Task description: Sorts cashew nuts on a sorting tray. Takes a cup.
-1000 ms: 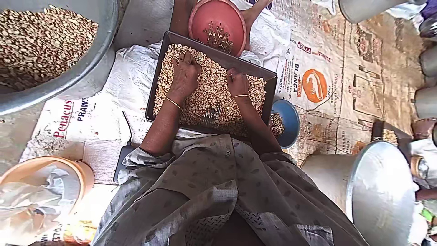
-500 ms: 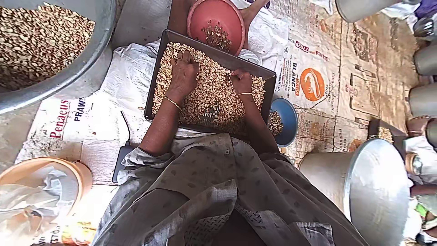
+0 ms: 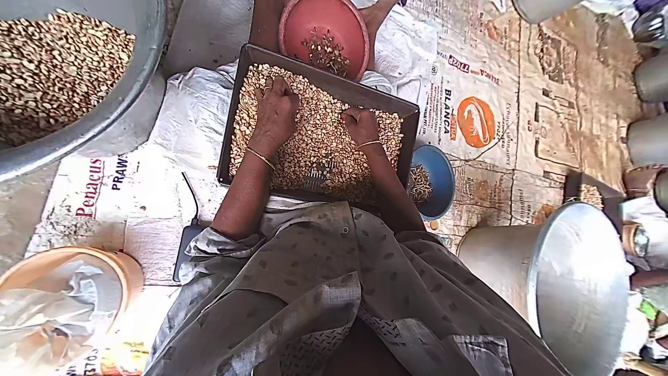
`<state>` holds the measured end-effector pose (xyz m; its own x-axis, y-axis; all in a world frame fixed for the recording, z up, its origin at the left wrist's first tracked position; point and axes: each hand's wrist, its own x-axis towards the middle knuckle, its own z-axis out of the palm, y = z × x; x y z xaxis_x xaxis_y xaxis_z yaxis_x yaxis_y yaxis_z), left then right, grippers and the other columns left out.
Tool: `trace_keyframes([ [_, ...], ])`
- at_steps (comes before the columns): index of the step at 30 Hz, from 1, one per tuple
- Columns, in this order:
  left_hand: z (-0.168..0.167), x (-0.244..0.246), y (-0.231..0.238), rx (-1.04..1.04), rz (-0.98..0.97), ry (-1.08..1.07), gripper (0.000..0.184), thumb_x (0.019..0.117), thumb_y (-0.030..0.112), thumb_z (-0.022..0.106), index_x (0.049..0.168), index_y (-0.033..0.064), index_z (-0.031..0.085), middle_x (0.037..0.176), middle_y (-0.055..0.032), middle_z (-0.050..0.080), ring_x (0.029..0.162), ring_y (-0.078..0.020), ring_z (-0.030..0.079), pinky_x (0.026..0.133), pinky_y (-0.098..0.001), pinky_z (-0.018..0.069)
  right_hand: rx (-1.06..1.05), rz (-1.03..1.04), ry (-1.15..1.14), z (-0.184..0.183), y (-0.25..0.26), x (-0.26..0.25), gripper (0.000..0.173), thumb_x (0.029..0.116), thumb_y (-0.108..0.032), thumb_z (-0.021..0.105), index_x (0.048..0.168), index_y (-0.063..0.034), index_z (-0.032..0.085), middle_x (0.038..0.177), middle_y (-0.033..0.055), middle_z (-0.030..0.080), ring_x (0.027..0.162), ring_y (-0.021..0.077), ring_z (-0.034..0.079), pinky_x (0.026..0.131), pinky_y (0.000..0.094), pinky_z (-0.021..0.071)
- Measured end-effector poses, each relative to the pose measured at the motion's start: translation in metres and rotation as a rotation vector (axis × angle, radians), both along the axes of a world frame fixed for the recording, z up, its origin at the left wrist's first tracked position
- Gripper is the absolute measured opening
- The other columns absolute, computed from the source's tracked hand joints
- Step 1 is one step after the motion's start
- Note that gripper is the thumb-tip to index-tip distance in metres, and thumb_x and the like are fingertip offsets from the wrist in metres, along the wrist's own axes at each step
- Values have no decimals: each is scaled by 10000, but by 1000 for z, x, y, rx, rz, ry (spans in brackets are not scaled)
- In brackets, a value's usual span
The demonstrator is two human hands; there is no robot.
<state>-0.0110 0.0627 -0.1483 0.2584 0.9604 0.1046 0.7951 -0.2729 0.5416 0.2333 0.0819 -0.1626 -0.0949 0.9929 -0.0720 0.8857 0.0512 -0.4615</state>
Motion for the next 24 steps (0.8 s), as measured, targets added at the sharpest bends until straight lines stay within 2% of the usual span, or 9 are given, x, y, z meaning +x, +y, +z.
trace_keyframes([
  [3,-2,0,1,8,-3,-1,205,946,-16,561,1072,-21,722,1296,-266,578,1306,-487,480,1058,-695,339,9,34,22,0,-1,3,259,1017,-180,574,1136,-54,765,1059,147,761,1020,313,718,939,528,529],
  [6,-1,1,0,4,7,2,198,953,-4,561,1067,-16,723,1305,-268,576,1310,-495,481,1060,-715,333,-44,86,-137,6,-5,-4,227,991,-178,615,1130,-53,744,1021,174,744,996,366,705,893,574,524],
  [10,-2,0,1,-6,13,-3,189,944,-14,569,1060,-13,718,1300,-274,570,1309,-497,481,1066,-736,309,-82,85,-352,12,-15,-25,258,1018,-163,523,1137,-25,707,1070,235,728,1064,431,697,883,610,521],
  [12,-2,-1,0,5,9,-12,192,955,-3,562,1062,-17,722,1285,-277,577,1295,-492,490,1059,-718,324,-90,67,-389,14,-19,-31,286,1038,-163,479,1180,-16,679,1070,247,723,1064,438,697,878,605,522],
  [15,-2,0,0,5,9,-19,194,953,-16,555,1058,-22,718,1289,-283,573,1303,-503,482,1074,-730,310,-90,43,-384,14,-20,-31,295,1048,-179,484,1221,-4,647,1073,251,720,1064,441,698,884,597,528],
  [18,-2,1,0,7,19,-14,187,950,-11,568,1055,-14,723,1291,-279,576,1299,-496,485,1081,-714,309,-122,-16,-229,7,-11,-18,286,1050,-209,526,1213,-20,667,1135,226,713,1122,405,681,950,586,521],
  [20,-3,0,0,5,21,-12,192,947,-12,564,1053,-11,724,1300,-278,573,1297,-495,489,1087,-713,306,-82,-48,-44,2,-3,0,270,1034,-188,556,1167,-7,706,1126,196,723,1096,349,690,974,542,520],
  [22,-2,0,1,5,18,-20,187,942,-20,565,1045,-18,721,1296,-285,567,1291,-502,490,1078,-722,304,36,-96,199,8,1,22,238,1019,-133,574,1110,41,709,987,172,723,897,245,690,867,426,544],
  [24,-2,0,1,-10,19,-23,188,946,-13,567,1054,-16,721,1310,-286,560,1307,-504,477,1084,-731,298,139,-181,378,26,-5,47,220,1012,-112,553,1093,45,683,874,87,670,729,101,605,735,300,526],
])
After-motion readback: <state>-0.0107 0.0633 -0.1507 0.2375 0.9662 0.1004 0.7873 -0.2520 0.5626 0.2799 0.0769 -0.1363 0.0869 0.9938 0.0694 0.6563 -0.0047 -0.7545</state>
